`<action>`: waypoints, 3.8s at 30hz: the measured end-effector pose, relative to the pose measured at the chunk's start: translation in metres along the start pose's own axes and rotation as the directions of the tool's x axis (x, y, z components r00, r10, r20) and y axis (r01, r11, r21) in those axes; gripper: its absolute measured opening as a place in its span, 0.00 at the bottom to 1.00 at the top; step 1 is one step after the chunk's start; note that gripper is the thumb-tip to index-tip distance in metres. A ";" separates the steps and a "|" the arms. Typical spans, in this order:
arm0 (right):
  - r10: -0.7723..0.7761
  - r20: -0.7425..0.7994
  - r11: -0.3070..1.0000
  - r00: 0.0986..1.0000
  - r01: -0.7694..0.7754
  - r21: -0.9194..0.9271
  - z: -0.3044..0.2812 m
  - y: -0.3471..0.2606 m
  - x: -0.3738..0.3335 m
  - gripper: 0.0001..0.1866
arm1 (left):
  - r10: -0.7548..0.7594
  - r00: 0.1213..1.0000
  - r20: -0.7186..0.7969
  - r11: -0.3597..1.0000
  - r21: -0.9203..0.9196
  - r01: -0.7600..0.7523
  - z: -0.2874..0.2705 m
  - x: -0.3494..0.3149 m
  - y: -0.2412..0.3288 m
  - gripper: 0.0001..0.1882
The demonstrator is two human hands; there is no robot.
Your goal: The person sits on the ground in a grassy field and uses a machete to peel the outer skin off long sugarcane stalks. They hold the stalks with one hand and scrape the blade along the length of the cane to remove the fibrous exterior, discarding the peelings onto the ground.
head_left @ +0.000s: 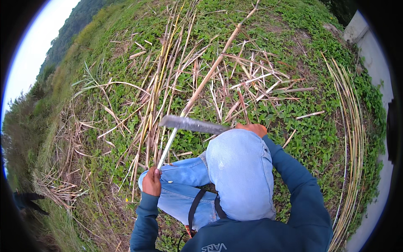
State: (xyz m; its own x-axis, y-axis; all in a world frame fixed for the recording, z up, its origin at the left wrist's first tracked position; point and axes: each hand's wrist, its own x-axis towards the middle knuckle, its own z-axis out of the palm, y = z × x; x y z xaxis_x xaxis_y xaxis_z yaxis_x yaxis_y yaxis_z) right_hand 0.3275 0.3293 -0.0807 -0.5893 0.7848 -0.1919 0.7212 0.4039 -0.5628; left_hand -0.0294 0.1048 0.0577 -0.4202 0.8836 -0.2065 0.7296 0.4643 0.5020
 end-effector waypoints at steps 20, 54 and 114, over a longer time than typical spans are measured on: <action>0.560 -0.326 0.824 0.761 -0.554 0.123 -0.064 0.057 0.070 0.15 | -0.016 0.997 0.078 0.973 -0.229 0.033 0.007 -0.023 -0.010 0.18; 0.660 -0.013 0.695 0.751 -0.604 0.390 0.049 0.087 -0.009 0.18 | -0.005 0.996 0.091 0.995 0.100 -0.005 -0.046 0.105 -0.188 0.18; 0.157 -0.147 0.986 0.977 -0.164 -0.038 0.000 -0.017 0.012 0.17 | -0.227 0.884 0.408 0.821 -0.408 0.399 -0.060 -0.040 -0.026 0.14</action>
State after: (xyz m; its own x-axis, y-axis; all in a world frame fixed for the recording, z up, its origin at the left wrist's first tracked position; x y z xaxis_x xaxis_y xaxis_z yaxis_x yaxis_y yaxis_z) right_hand 0.3084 0.3321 -0.0737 -0.4091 0.8988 -0.1577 0.8214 0.2874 -0.4926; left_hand -0.0640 0.0538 0.1029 -0.3173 0.7004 -0.6393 0.2118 0.7095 0.6722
